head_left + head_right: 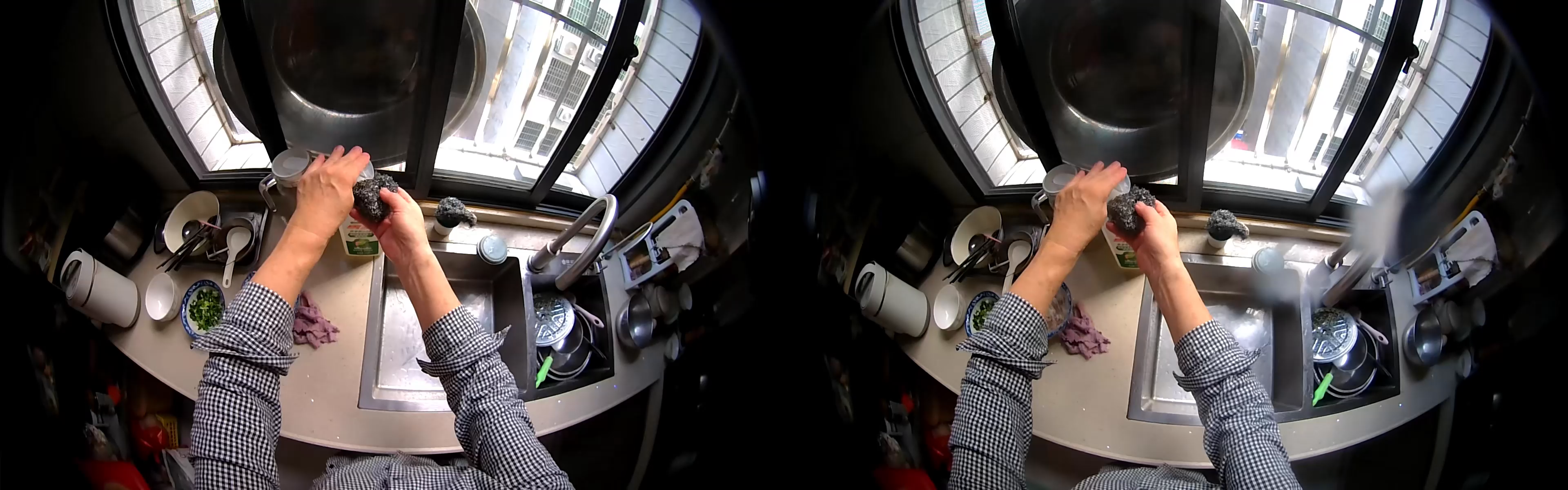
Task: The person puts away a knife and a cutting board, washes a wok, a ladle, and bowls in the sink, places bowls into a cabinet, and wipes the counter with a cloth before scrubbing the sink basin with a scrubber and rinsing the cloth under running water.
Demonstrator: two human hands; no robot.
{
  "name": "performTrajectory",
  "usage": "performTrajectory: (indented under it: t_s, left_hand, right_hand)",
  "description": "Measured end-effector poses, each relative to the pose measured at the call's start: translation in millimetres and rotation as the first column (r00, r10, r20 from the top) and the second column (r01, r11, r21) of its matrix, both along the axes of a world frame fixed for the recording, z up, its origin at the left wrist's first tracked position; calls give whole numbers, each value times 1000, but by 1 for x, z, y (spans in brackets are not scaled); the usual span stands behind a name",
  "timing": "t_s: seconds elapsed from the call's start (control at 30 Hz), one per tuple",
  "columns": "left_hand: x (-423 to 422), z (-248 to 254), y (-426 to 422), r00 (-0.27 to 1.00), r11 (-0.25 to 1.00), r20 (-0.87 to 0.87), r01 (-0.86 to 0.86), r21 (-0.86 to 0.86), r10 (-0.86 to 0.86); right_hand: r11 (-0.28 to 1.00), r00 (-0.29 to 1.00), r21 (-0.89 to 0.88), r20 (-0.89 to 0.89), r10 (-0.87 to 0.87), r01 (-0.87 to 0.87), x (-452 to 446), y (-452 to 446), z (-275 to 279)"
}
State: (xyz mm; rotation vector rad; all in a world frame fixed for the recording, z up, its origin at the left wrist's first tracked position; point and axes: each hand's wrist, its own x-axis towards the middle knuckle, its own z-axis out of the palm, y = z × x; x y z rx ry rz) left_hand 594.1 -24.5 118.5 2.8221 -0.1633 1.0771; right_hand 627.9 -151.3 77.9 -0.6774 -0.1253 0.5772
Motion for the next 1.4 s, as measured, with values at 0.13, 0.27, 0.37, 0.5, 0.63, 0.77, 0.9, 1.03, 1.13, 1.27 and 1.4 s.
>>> performTrajectory:
  t_s: [0.13,0.27,0.37,0.5,0.63,0.77,0.9,1.03,1.13,1.27,1.4]
  left_hand:
    - [-3,-7,-2,1000,997,-10,-5,-74,4]
    - [-13,-15,-2,1000,972,-12,-13,-236,10]
    - [-44,-45,-21,992,901,118,16,-433,39]
    - [-120,-154,-49,991,845,-123,-117,-521,61]
    - [-183,-225,-51,890,918,-435,-280,-281,139]
    - [-187,-237,-41,888,932,-444,-252,-261,116]
    - [-177,-237,-37,897,884,-435,-260,-389,73]
    - [-191,-222,-97,860,881,-499,-149,-449,-108]
    - [-181,-224,-102,809,912,-580,-162,-375,-95]
    - [-88,-228,-70,807,924,-588,-177,-339,-62]
    - [-86,-229,-74,812,906,-571,-142,-399,-124]
  right_hand:
    - [995,998,99,66,22,-28,-3,-8,0]
    - [1000,997,5,79,-6,6,-11,-47,-25]
    - [866,914,-409,387,-120,287,-31,-77,-101]
    - [584,299,-451,891,343,675,-109,-100,-152]
    - [633,-64,-399,813,579,664,-148,-88,-211]
    - [490,105,-426,825,555,761,-74,-40,-211]
    - [496,171,-456,840,516,739,-67,-35,-210]
    - [641,264,-614,784,561,461,-173,-95,-207]
    - [673,245,-551,831,500,494,-156,-83,-228]
    - [538,302,-531,836,458,655,-77,-43,-224]
    - [599,513,-604,787,342,526,-72,-50,-215]
